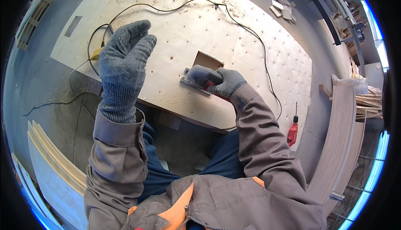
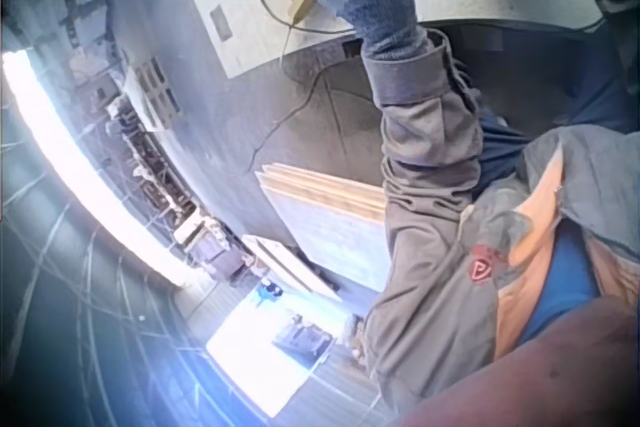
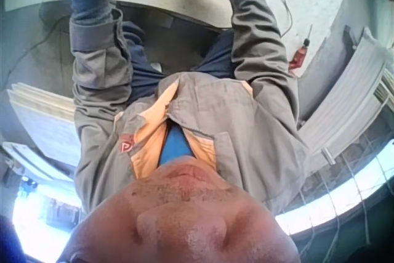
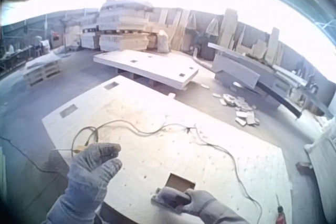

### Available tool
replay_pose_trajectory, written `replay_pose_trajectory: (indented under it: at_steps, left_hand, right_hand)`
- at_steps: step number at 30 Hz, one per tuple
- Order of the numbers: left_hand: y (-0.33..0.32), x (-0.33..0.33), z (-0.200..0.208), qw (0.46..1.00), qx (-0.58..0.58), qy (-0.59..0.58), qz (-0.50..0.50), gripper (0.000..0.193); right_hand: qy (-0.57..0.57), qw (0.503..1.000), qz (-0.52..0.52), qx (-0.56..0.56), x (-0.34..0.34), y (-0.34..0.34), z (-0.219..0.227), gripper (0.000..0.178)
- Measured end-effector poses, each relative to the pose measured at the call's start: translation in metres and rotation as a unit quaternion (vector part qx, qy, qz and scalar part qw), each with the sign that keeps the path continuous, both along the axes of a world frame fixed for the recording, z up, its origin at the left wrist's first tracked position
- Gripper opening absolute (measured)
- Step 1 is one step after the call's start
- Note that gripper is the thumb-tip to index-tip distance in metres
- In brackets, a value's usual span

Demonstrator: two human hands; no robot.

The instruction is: The person uses a red jigsaw to cut a rectangular hole in a large white board. They guide the tool along marked lines, remove the cut piece, and briefly inspect the opening.

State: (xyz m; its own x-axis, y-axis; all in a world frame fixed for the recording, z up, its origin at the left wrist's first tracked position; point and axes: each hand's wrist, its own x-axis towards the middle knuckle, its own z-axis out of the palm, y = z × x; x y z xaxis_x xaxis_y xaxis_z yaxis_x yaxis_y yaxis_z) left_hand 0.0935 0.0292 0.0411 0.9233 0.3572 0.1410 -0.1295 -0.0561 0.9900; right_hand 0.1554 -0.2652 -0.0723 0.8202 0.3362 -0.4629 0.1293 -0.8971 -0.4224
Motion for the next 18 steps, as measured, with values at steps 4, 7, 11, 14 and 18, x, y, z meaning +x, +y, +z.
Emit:
replay_pose_trajectory:
  at_steps: [4,7,11,14,18]
  left_hand:
    - [0.0013,0.0024,0.0,1.0,0.005,-0.021,-0.002,0.031]
    - [0.0033,0.003,-0.0009,1.0,0.013,-0.027,-0.009,0.031]
    - [0.0063,0.0051,-0.0039,0.999,0.029,-0.029,-0.018,0.031]
    - [0.0016,0.0039,0.0003,0.999,0.039,-0.017,-0.01,0.028]
    - [0.0006,0.0081,-0.0089,0.997,0.06,-0.044,-0.025,0.028]
  right_hand:
    - [0.009,1.0,-0.022,0.012,0.0015,-0.0044,-0.003,0.055]
    - [0.025,0.999,-0.034,0.019,0.0022,-0.0048,-0.0003,0.053]
    - [0.037,0.998,-0.035,0.025,0.0003,-0.0003,0.002,0.052]
    - [0.037,0.998,-0.037,0.026,-0.0013,0.0007,-0.0029,0.052]
    - [0.039,0.999,-0.037,-0.005,-0.0027,-0.0003,0.0021,0.051]
